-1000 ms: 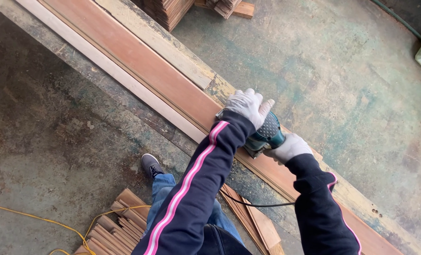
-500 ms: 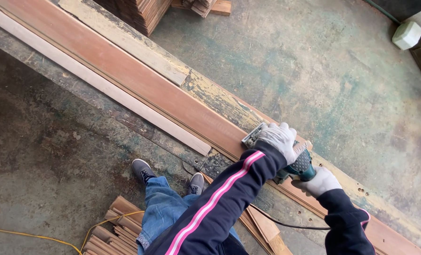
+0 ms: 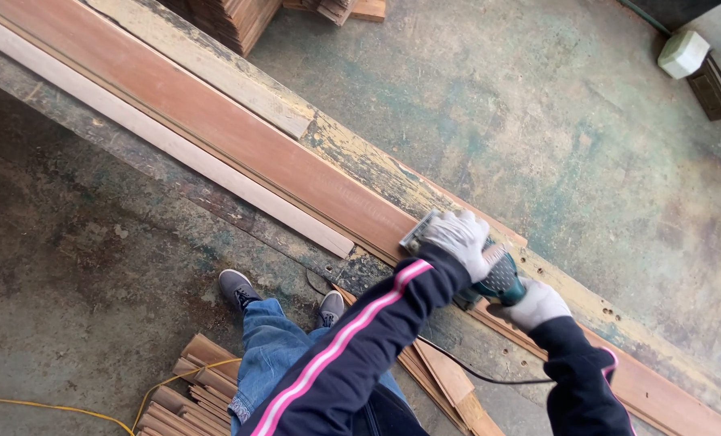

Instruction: Sanding a long piece of wood using an orbital sander.

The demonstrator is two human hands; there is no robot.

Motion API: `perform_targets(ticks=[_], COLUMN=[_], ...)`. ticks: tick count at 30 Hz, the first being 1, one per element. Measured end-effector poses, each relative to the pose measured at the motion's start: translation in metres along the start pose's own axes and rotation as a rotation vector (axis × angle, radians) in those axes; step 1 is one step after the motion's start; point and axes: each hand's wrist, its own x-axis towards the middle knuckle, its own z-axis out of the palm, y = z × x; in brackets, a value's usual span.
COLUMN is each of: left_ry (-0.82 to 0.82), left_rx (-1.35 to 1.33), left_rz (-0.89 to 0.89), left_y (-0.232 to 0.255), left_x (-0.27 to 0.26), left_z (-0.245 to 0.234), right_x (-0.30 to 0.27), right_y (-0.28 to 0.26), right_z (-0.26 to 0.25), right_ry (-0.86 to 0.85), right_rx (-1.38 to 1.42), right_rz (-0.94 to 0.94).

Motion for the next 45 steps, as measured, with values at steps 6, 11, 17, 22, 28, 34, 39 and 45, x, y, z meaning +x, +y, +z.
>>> perform_targets(ticks=[6, 11, 17, 22, 28, 34, 39, 45], left_ry=[0.055, 0.149, 0.142, 0.164, 0.237, 0.247, -0.066, -0.212], left_rx=[0.044, 0.075, 0.142, 0.138, 0.212, 0.187, 0.053, 0.105], left_rz=[0.022, 0.003, -0.052, -0.025, 0.069, 0.122, 0.204, 0.239], left_y=[-0.056, -0.094, -0.101, -0.089, -0.043, 0.017, 0.043, 0.038], left_x=[0.006, 0.000, -0.017, -0.018, -0.025, -0.039, -0.034, -0.020], left_z=[-0.033, -0.052, -0.065, -0.039, 0.033, 0.039, 0.019, 0.000], right_x=[-0.004, -0.005, -0.014, -0.008, 0.002, -0.008, -0.024, -0.027], right_y=[-0.079, -0.130, -0.146, -0.117, -0.043, 0.024, 0.045, 0.026], right_z=[-0.006, -0.006, -0.005, -0.002, 0.011, 0.025, 0.030, 0.020], right_ry=[0.011, 0.027, 0.012, -0.012, 0.018, 0.006, -0.064, -0.020], right_rx=[0.017, -0.003, -0.039, -0.028, -0.088, -0.052, 0.181, 0.206], right_rz=[-0.029, -0.110, -0.133, -0.136, -0.118, 0.008, 0.131, 0.141])
